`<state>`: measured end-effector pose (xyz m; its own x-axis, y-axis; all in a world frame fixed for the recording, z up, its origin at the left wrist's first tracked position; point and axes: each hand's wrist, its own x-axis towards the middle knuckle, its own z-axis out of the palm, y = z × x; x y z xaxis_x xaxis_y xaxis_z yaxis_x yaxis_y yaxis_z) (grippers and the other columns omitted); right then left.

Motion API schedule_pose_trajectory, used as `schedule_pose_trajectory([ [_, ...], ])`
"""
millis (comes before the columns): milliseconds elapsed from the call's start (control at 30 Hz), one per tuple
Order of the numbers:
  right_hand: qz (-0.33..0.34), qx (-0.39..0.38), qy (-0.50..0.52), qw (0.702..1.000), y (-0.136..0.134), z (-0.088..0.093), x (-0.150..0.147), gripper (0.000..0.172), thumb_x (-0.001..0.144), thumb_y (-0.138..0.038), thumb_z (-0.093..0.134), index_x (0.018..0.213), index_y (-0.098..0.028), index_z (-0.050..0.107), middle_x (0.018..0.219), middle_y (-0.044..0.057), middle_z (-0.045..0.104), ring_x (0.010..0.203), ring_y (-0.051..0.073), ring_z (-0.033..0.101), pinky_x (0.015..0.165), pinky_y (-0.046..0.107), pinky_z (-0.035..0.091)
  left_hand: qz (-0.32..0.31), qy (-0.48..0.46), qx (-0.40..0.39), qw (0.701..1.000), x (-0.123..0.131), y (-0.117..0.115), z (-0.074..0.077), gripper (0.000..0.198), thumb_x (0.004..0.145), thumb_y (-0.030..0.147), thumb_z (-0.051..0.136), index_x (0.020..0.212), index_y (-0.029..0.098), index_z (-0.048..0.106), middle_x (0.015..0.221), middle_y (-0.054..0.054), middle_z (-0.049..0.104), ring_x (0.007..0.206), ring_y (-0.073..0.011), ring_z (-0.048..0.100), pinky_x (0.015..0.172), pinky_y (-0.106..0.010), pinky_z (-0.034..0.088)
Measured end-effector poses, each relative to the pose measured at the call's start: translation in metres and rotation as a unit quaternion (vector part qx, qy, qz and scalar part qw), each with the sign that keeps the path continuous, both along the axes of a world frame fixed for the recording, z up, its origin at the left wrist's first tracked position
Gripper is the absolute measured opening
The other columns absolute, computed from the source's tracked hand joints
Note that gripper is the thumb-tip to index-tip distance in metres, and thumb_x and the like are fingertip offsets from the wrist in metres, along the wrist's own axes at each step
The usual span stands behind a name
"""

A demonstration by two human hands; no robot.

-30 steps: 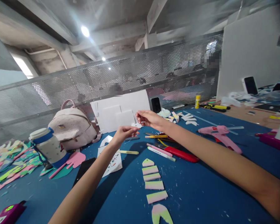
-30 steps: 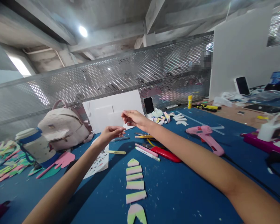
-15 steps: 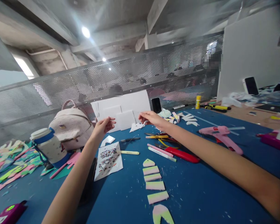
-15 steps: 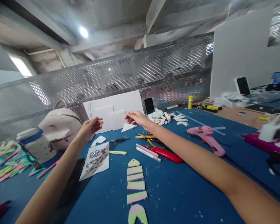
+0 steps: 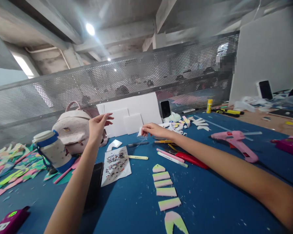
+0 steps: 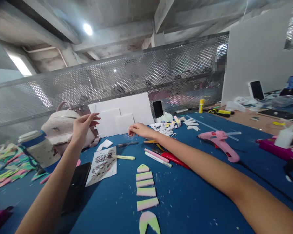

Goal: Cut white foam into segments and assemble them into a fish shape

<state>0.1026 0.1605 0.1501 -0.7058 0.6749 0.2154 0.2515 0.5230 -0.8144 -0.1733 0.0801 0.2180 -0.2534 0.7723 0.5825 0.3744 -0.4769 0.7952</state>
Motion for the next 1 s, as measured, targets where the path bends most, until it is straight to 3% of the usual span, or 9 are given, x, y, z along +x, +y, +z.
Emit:
schedule_pose_trajectory([
  [167, -0.027, 0.008, -0.044, 0.999, 0.031, -0.005, -0.039, 0.032, 0.099, -0.034, 0.060, 0.124, -0.014, 0.059, 0.121, 0.009, 0.060, 0.102, 0.022, 0.063, 0.087, 0.041, 0.056, 0.027, -0.016, 0.008, 0.999, 0.006, 0.010, 0.000, 0.032, 0.097, 0.041, 0.059, 0.111, 0.013, 0.064, 0.102, -0.006, 0.068, 0.083, -0.0164, 0.067, 0.078, -0.036, 0.057],
  [300, -0.064, 0.028, -0.066, 0.995, 0.058, -0.009, -0.065, 0.033, 0.099, -0.034, 0.061, 0.125, -0.015, 0.058, 0.122, 0.010, 0.059, 0.103, 0.022, 0.063, 0.087, 0.042, 0.056, 0.025, 0.002, -0.030, 0.999, 0.006, 0.016, -0.008, 0.032, 0.097, 0.042, 0.058, 0.110, 0.013, 0.064, 0.100, -0.006, 0.068, 0.082, -0.0163, 0.067, 0.077, -0.036, 0.057],
  [567, -0.137, 0.091, -0.076, 0.983, 0.081, -0.019, -0.071, 0.031, 0.100, -0.034, 0.059, 0.124, -0.016, 0.059, 0.124, 0.010, 0.059, 0.105, 0.023, 0.062, 0.089, 0.042, 0.055, -0.009, 0.090, -0.147, 0.985, -0.007, 0.025, -0.034, 0.027, 0.097, 0.038, 0.060, 0.106, 0.013, 0.063, 0.096, -0.004, 0.067, 0.078, -0.0146, 0.065, 0.071, -0.031, 0.057],
  [767, -0.140, 0.136, -0.022, 0.981, 0.071, -0.003, -0.051, 0.033, 0.099, -0.033, 0.061, 0.126, -0.015, 0.058, 0.124, 0.010, 0.059, 0.106, 0.023, 0.062, 0.089, 0.043, 0.055, -0.044, 0.127, -0.190, 0.973, -0.008, 0.029, -0.048, 0.026, 0.097, 0.037, 0.060, 0.107, 0.013, 0.063, 0.098, -0.005, 0.066, 0.080, -0.0152, 0.065, 0.072, -0.032, 0.057],
  [1000, -0.036, 0.115, 0.041, 0.992, 0.016, 0.023, -0.035, 0.033, 0.099, -0.033, 0.061, 0.127, -0.015, 0.057, 0.125, 0.010, 0.058, 0.106, 0.023, 0.062, 0.089, 0.043, 0.055, -0.123, 0.147, -0.218, 0.957, 0.011, 0.025, -0.053, 0.027, 0.097, 0.038, 0.059, 0.108, 0.013, 0.063, 0.097, -0.004, 0.066, 0.079, -0.0148, 0.065, 0.072, -0.032, 0.057],
])
